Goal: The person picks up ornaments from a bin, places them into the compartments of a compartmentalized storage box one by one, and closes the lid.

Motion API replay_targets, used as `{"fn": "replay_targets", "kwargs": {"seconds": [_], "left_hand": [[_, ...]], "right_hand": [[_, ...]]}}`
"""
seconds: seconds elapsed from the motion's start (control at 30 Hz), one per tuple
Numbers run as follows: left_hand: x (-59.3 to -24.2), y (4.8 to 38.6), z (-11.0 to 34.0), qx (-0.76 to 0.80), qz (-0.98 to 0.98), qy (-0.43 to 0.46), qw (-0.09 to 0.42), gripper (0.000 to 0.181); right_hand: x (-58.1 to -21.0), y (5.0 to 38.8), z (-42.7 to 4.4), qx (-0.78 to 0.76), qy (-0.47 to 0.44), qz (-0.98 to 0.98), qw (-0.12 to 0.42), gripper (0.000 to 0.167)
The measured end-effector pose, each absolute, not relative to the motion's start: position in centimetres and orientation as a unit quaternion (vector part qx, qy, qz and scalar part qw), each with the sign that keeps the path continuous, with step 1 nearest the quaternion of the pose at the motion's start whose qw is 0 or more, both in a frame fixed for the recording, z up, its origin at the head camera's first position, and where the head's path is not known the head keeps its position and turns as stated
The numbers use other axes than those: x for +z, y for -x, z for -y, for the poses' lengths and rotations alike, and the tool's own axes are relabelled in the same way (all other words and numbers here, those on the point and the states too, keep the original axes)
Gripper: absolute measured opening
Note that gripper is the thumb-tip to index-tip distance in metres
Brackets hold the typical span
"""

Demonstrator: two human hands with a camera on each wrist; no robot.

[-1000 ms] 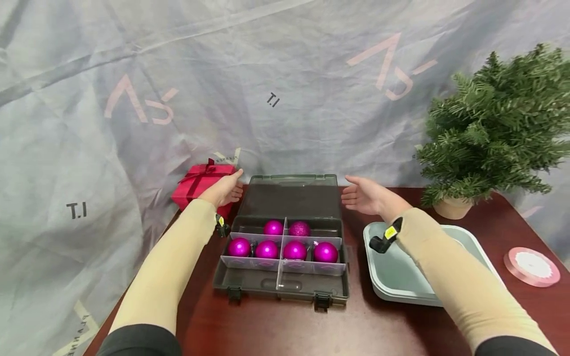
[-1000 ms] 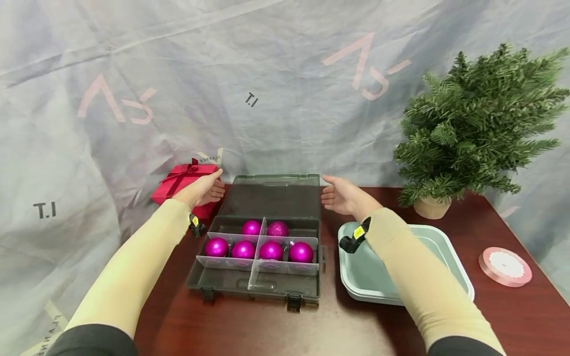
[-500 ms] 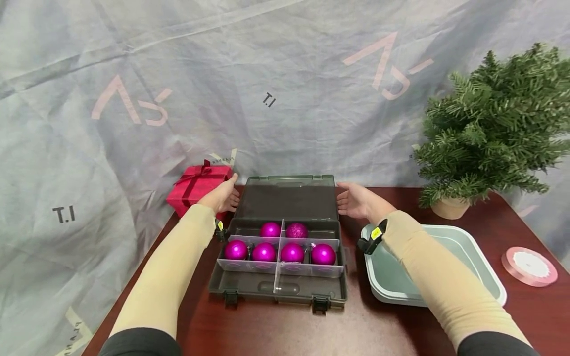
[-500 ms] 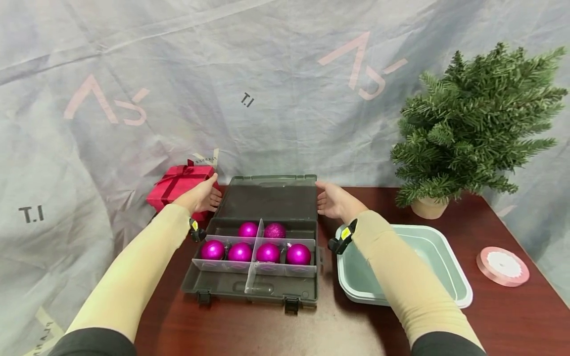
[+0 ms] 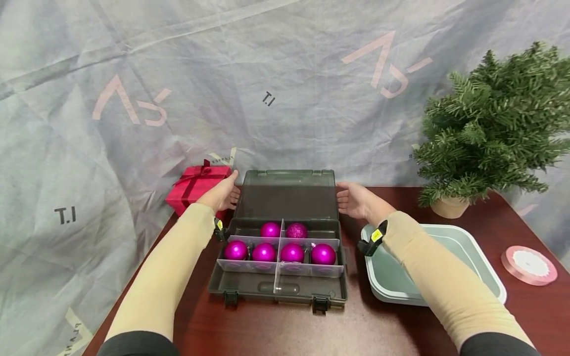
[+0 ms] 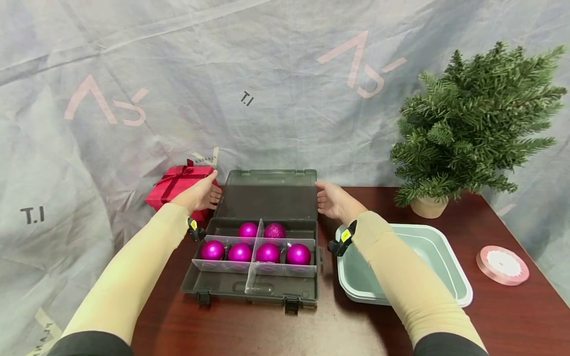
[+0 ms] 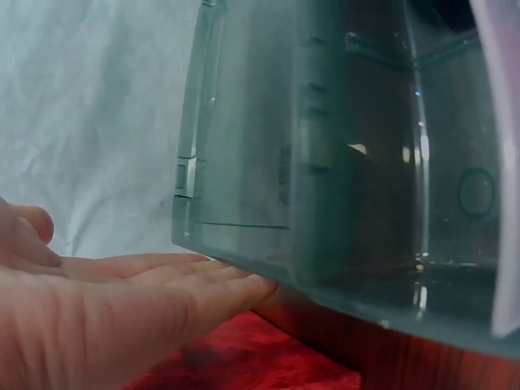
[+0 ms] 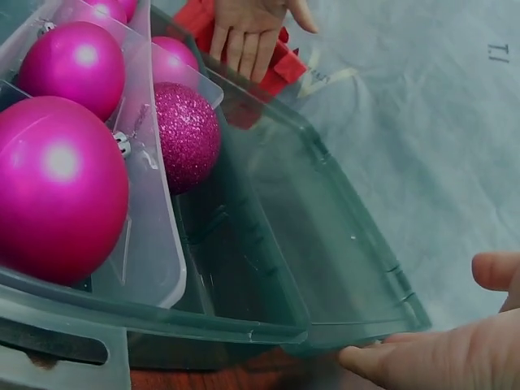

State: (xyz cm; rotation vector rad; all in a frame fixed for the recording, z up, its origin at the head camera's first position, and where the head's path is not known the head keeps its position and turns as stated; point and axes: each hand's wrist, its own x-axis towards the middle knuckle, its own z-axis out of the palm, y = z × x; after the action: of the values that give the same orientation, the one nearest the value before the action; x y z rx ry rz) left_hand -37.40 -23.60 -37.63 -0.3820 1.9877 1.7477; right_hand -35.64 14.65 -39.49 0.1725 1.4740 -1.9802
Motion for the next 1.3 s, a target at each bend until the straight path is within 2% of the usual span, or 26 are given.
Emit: {"fn": "replay_targets", "kwargs": {"seconds": [0.47, 0.7, 0.9, 1.3], "left_hand": [[-34.6, 35.8, 24.5, 0.664, -0.711, 0.115, 0.201, 0.086], [-33.1, 35.0, 25.0, 0.686, -0.693, 0.096, 0.201, 0.09], [-32.4, 34.0, 25.7, 0.698, -0.683, 0.075, 0.202, 0.092], [-31.1, 30.9, 27.7, 0.694, -0.688, 0.045, 0.207, 0.104]], "right_hand": [[-37.6, 34.0, -14.0, -0.761, -0.071, -0.601, 0.234, 0.062], [-36.4, 33.1, -14.0, -0.773, -0.076, -0.597, 0.2, 0.06], [-35.7, 31.8, -14.0, -0.771, -0.056, -0.606, 0.185, 0.06], [-33.4, 28.3, -15.3, -0.743, 0.0, -0.643, 0.185, 0.074]]}}
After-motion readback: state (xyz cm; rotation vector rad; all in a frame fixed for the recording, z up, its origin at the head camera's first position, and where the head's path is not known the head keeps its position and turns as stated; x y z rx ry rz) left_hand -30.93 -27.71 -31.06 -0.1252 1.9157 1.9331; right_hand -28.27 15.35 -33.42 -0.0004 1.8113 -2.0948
